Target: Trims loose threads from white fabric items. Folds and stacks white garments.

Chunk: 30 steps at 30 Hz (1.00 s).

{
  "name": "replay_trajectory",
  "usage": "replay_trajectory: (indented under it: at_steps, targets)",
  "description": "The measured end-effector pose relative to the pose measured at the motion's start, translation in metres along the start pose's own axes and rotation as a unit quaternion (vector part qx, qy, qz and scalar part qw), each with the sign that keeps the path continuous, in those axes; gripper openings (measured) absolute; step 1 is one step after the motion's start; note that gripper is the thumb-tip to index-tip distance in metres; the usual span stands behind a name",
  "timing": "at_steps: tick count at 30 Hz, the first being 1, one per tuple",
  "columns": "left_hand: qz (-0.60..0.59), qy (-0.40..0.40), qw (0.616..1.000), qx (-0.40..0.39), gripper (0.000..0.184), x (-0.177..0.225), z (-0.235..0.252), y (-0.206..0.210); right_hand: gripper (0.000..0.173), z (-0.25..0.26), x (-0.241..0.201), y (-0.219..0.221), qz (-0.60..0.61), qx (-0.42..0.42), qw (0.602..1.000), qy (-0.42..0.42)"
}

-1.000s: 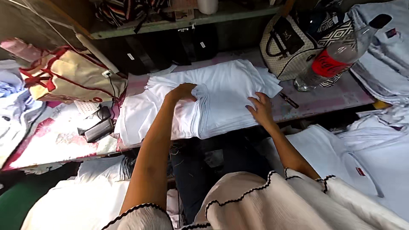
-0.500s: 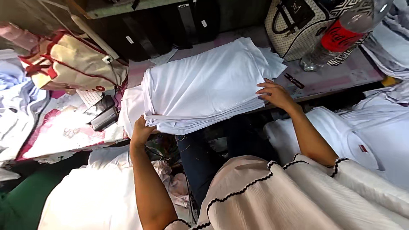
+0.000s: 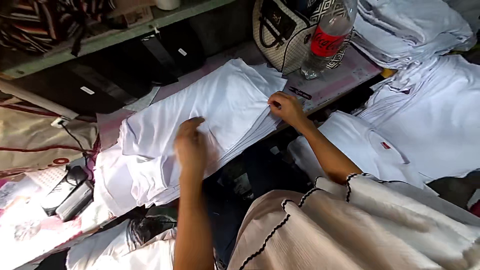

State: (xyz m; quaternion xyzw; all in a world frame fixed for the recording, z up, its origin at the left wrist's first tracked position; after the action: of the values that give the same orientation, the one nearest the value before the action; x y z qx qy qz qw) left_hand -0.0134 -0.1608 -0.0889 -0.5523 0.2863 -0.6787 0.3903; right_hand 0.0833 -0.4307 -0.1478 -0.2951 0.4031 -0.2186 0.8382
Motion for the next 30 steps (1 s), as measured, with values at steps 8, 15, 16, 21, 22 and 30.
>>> replay_trajectory:
  at_steps: [8,15,16,21,22,30]
  targets:
    - [-0.020,0.188,0.951,-0.243,0.028,0.083,0.099,0.180,0.014,-0.021,0.046,-0.008,0.133,-0.006,0.987,0.093]
    - [-0.023,0.188,0.955,-0.227,0.050,0.095,0.114,0.203,0.020,-0.013,0.074,0.029,0.063,-0.041,0.988,0.135]
    - [-0.006,0.199,0.948,-0.246,0.059,0.098,0.113,0.212,0.019,-0.012,0.065,0.021,0.057,-0.031,0.990,0.123]
    - [-0.019,0.241,0.920,-0.309,0.034,0.096,0.113,0.244,0.017,-0.019,0.058,-0.007,0.048,-0.004,0.994,0.103]
    - [-0.051,0.259,0.921,-0.287,0.030,0.095,0.115,0.241,0.019,-0.023,0.071,-0.002,0.053,-0.031,0.990,0.125]
    - [-0.133,0.272,0.921,-0.244,0.041,0.094,0.122,0.229,0.032,-0.037,0.099,0.028,0.125,-0.098,0.961,0.227]
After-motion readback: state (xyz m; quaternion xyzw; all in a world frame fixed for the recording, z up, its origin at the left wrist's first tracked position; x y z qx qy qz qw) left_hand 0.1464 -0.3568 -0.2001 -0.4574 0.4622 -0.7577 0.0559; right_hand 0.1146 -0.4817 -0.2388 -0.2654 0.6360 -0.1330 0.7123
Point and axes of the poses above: each hand's wrist, its own z-axis towards the middle knuckle, its own y-axis out of the palm, x = y × z, the point moved 10 cm from there along z, towards the middle knuckle, and after that the axes turned 2 degrees about -z, right-handed, at the moved point
